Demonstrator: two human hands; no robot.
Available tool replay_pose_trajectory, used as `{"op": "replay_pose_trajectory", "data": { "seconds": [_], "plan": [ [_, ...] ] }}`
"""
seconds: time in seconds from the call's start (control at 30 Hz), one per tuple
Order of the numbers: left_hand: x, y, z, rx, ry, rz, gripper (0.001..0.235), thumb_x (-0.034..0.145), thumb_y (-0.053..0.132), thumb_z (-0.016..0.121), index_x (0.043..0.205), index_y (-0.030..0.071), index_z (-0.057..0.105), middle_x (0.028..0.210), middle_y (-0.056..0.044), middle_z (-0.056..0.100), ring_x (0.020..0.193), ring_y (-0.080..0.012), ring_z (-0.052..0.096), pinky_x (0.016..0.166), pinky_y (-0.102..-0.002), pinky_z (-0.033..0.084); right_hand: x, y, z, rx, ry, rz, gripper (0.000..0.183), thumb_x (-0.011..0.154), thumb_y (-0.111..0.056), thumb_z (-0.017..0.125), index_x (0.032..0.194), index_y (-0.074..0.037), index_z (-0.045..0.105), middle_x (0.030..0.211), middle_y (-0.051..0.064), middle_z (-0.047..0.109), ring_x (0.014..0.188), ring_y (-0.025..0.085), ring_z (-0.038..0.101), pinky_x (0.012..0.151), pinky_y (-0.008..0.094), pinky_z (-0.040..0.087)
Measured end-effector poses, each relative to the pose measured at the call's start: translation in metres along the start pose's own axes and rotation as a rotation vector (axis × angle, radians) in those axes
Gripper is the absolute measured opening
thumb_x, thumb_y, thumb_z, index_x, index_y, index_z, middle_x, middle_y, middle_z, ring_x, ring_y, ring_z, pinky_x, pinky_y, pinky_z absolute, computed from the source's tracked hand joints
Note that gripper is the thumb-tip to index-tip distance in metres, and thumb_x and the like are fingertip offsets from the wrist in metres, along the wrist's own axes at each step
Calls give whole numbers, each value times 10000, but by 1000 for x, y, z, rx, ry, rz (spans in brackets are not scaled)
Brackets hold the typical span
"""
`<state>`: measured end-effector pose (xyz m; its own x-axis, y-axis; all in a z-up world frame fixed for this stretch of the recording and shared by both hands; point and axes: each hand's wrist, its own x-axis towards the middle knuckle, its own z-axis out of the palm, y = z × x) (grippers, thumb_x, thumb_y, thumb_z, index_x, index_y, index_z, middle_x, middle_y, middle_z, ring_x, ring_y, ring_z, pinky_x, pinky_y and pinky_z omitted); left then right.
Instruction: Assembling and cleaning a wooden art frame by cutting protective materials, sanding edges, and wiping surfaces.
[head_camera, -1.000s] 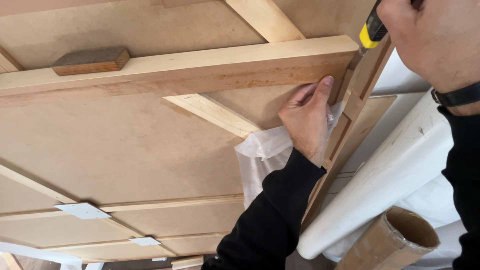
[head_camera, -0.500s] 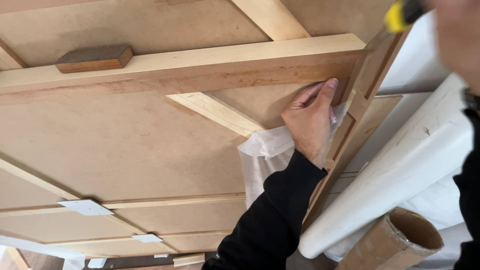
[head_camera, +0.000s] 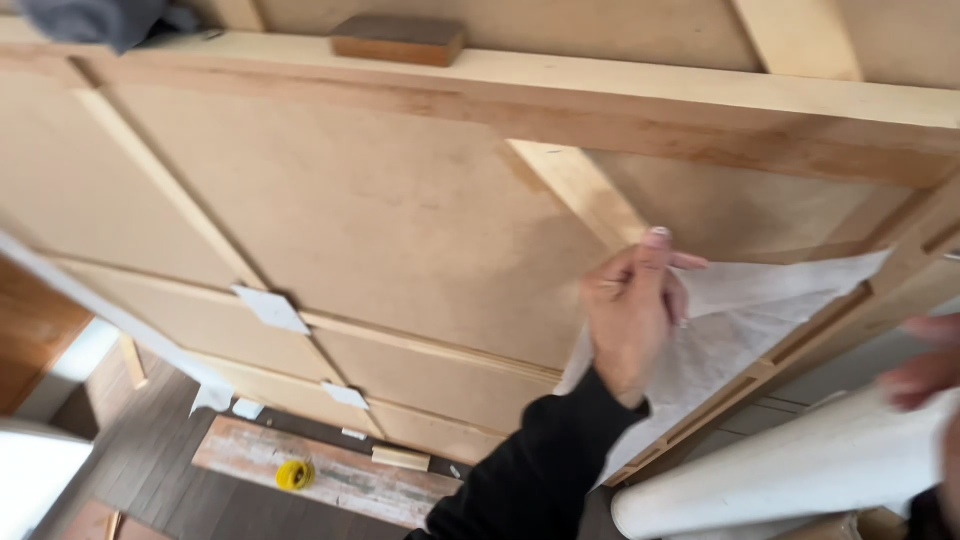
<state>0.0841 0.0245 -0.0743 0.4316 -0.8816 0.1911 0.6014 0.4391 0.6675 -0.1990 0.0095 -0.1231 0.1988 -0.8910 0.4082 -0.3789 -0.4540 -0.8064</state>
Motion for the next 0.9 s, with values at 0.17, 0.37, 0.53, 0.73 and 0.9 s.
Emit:
{"op": "replay_pose_trajectory", "data": {
  "seconds": [0.17, 0.37, 0.53, 0.73, 0.9],
  "plan": [
    [37, 97, -38, 336, -44, 373, 119, 902, 77, 566, 878, -11, 643, 773, -94, 642, 445, -67, 435, 416, -198, 386, -2, -108, 77, 597, -209, 274, 759, 664, -339, 684, 1349, -168, 406, 1112, 152, 479, 931, 276, 613, 844, 501, 535],
    [95, 194, -35, 1049, -395, 855, 204, 851, 139, 728, 1024, 92, 632, 632, 55, 497, 511, -59, 419, 464, -205, 352, -27, -154, 149, 75, -15, -126, 548, 673, 163, 590, 1195, 51, 464, 1234, 220, 455, 844, 280, 630, 765, 369, 525],
    [112, 205, -14, 1355, -772, 1168, 150, 852, 211, 711, 908, 95, 635, 578, 42, 507, 420, -112, 419, 418, -267, 362, -26, -144, 188, -107, 200, -290, 413, 907, 106, 568, 1281, 90, 391, 1122, 242, 506, 774, 256, 599, 683, 324, 482],
    [66, 148, -47, 838, -677, 518, 183, 892, 284, 566, 986, 145, 640, 627, 48, 614, 426, -32, 487, 368, -168, 396, -19, -158, 193, -204, 349, -511, 453, 1044, 13, 492, 1424, 82, 256, 1292, 316, 433, 1039, 417, 582, 911, 470, 528],
    [1, 101, -74, 515, -400, -65, 232, 877, 208, 602, 957, -8, 633, 576, -1, 530, 425, -68, 438, 384, -213, 374, 5, -179, 186, -600, 329, -571, 445, 898, 249, 678, 1313, 163, 542, 1100, 308, 603, 827, 370, 569, 735, 421, 474]
  ]
}}
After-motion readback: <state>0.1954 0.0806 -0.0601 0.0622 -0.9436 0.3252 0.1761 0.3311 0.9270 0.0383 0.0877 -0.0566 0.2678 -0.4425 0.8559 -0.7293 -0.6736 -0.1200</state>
